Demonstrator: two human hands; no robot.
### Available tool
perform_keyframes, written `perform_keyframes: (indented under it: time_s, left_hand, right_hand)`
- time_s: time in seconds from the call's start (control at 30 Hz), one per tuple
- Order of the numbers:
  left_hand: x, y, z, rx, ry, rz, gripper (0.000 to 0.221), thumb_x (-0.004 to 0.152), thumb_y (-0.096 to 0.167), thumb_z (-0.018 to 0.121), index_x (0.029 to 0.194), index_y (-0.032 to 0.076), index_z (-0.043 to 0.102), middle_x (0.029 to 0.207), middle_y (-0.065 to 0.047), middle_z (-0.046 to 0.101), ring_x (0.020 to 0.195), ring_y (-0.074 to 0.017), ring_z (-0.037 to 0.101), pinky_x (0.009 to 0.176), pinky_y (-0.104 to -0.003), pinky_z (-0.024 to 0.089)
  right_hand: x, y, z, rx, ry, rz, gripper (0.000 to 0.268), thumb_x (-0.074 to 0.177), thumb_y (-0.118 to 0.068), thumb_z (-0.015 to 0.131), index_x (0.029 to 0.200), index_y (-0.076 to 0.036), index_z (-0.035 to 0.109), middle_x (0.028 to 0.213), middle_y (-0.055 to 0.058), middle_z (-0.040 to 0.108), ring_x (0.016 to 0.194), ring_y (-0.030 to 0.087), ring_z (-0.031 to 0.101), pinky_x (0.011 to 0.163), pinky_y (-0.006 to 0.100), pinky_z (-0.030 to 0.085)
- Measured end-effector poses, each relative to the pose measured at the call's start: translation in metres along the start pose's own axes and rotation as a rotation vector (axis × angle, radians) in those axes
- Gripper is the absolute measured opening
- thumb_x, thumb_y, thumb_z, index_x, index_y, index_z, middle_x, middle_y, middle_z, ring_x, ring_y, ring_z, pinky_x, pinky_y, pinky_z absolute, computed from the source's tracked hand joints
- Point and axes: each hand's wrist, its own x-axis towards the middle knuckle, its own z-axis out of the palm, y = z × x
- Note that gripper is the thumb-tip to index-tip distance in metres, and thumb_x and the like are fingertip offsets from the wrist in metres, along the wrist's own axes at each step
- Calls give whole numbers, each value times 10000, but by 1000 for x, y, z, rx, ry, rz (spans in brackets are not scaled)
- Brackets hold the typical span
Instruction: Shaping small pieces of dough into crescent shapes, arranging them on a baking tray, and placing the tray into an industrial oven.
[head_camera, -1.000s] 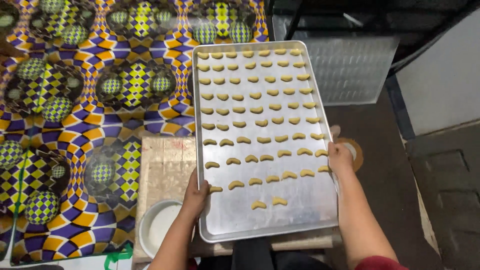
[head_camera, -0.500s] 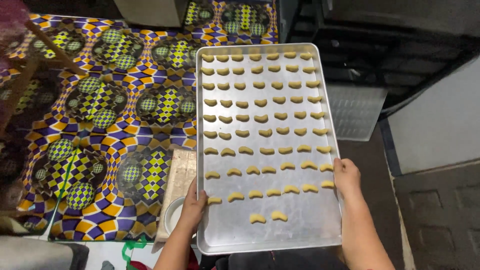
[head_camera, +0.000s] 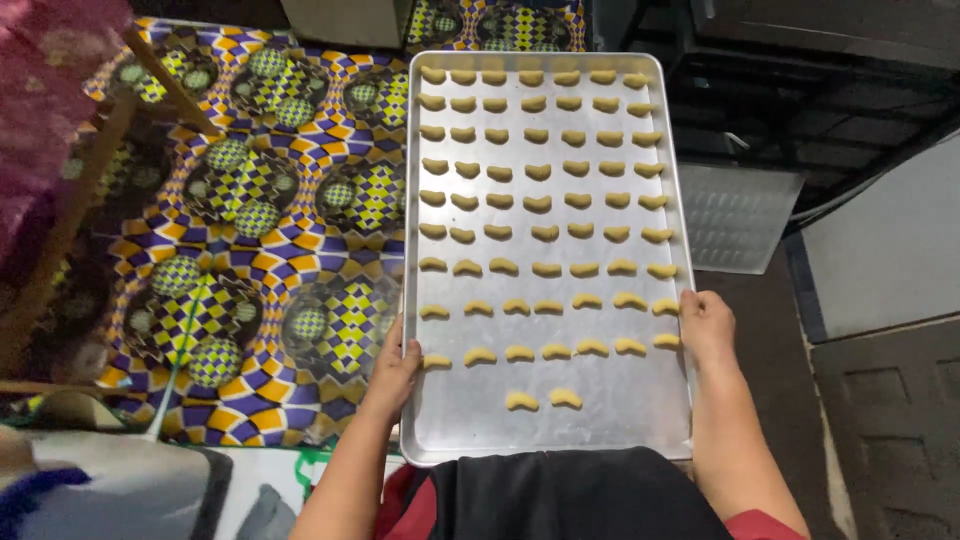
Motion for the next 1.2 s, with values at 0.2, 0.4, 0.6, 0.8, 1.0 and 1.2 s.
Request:
perform_keyframes:
  time_s: [0.2, 0.4, 0.6, 0.8, 1.0, 1.2]
  left_hand:
    - [31, 40, -71, 43, -10, 20, 637, 1031, 240, 485, 1615, 107, 269, 1405, -167, 594, 1200, -213, 574, 1050, -453, 478]
    - [41, 60, -91, -35, -28, 31, 668, 1003, 249, 508, 1621, 149, 274, 1422, -138, 591, 1203, -207, 581, 1043, -434, 491]
    - [32, 86, -49, 282, 50, -159, 604, 963, 197, 495, 1550, 150, 364, 1573, -108, 446, 1423, -282, 446, 1155, -411, 359]
    - [31, 82, -43, 192, 28, -139, 608, 953, 182, 520, 1542, 142, 376, 1499, -122, 529, 1309, -268, 552, 1076, -372, 428]
    - [52, 93, -72, 245, 1, -163, 607, 940, 145, 508, 1537, 141, 395, 1469, -123, 565, 1300, -270, 565, 1079, -369, 427]
    - [109, 87, -163, 371, -55, -161, 639, 947, 229, 518, 1549, 99, 349, 1589, -127, 411, 1431, -298, 428, 1159, -393, 346]
  right_hand:
    - [-17, -59, 37, -7, 33, -20, 380, 1057, -443, 591, 1077, -96, 745, 912, 177, 742, 1007, 429, 694, 782, 522, 552]
    - [-46, -91, 45, -7, 49, -21, 401, 1064, -390, 583, 1078, -21, 742, 942, 254, 735, 1014, 472, 689, 819, 538, 552]
    - [-43, -80, 29, 14, 129, -127, 335, 1038, -306, 606, 980, 12, 693, 879, 160, 707, 781, 319, 635, 759, 420, 517]
    - [-43, -84, 21, 68, 84, -77, 339, 1034, -282, 585, 974, 37, 681, 871, 161, 678, 784, 303, 600, 754, 416, 501]
    - [-65, -117, 36, 19, 100, 18, 366, 1033, -349, 558, 1038, -13, 701, 935, 153, 719, 854, 344, 644, 788, 449, 505]
    - [-99, -145, 104, 79, 232, -66, 312, 1047, -281, 596, 1001, 10, 699, 867, 180, 712, 761, 336, 643, 727, 434, 513]
